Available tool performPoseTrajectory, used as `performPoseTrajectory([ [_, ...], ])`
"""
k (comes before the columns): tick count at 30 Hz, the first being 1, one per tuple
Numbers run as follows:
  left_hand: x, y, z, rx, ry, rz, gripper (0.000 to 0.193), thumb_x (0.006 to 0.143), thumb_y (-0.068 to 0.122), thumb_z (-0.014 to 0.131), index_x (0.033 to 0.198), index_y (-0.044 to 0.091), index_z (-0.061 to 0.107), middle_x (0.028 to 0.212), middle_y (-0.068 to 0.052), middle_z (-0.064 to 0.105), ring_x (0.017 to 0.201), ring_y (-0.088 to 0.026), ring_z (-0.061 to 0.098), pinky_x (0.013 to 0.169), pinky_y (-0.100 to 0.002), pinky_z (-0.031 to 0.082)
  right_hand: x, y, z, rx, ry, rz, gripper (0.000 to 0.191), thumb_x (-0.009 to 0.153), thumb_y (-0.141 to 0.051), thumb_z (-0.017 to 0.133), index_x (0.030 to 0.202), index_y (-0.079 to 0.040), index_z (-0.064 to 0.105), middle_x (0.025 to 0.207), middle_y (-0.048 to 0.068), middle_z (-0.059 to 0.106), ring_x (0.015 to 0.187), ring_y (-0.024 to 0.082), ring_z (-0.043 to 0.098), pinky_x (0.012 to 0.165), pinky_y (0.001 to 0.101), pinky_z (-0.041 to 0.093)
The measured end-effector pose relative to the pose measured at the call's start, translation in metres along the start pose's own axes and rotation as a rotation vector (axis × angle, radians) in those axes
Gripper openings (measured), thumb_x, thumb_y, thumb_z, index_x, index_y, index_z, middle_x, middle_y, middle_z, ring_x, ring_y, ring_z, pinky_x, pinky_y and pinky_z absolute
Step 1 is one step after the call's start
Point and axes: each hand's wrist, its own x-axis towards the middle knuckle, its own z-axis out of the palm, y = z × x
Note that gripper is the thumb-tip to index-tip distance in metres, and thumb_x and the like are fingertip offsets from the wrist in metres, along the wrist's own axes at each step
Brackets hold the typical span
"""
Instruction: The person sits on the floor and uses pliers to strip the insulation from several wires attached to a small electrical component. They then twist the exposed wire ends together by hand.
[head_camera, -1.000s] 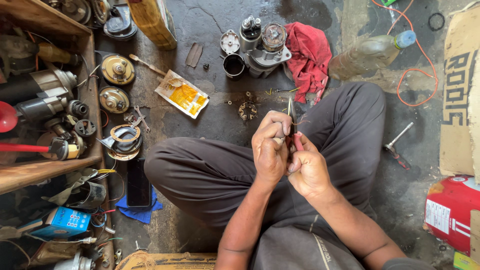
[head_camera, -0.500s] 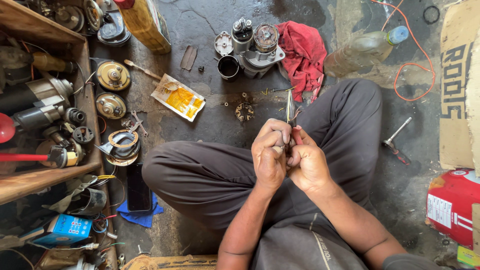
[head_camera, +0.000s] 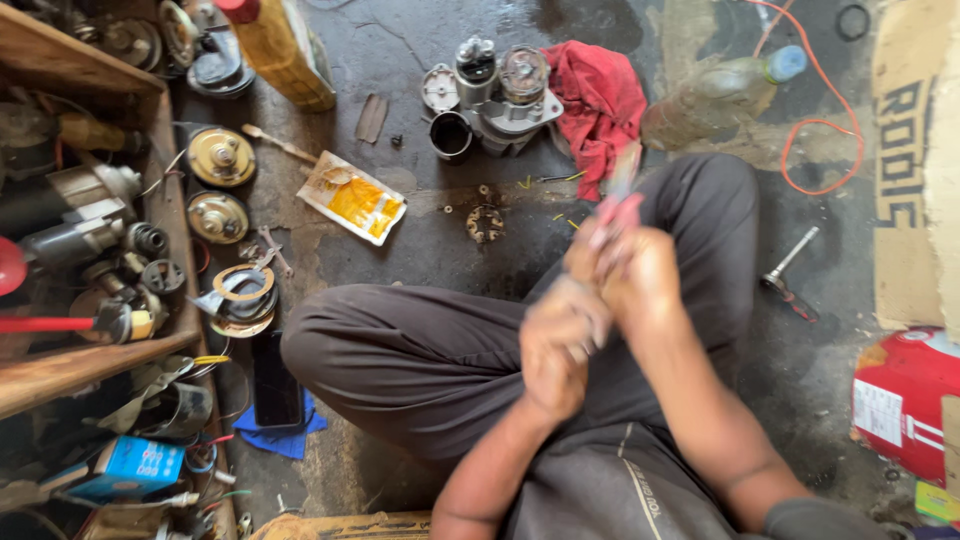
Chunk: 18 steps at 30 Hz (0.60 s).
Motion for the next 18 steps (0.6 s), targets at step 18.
performPoseTrajectory([
  [18, 0.048, -0.016, -0.039, -0.402, 0.176, -0.381, 0.026, 0.083, 0.017, 0.043, 0.063, 0.008, 0.031, 0.092, -0.013, 0.043, 0.089, -0.021, 0.041, 0.09, -0.034, 0.038, 0.106, -0.036, -0.084, -1.067, 0.274, -0.219, 0.044, 0.086, -0.017, 0.067, 0.126, -0.017, 0.05, 0.119, 0.002, 0.057, 0.107, 0.022, 0.06, 0.082, 0.044, 0.051],
])
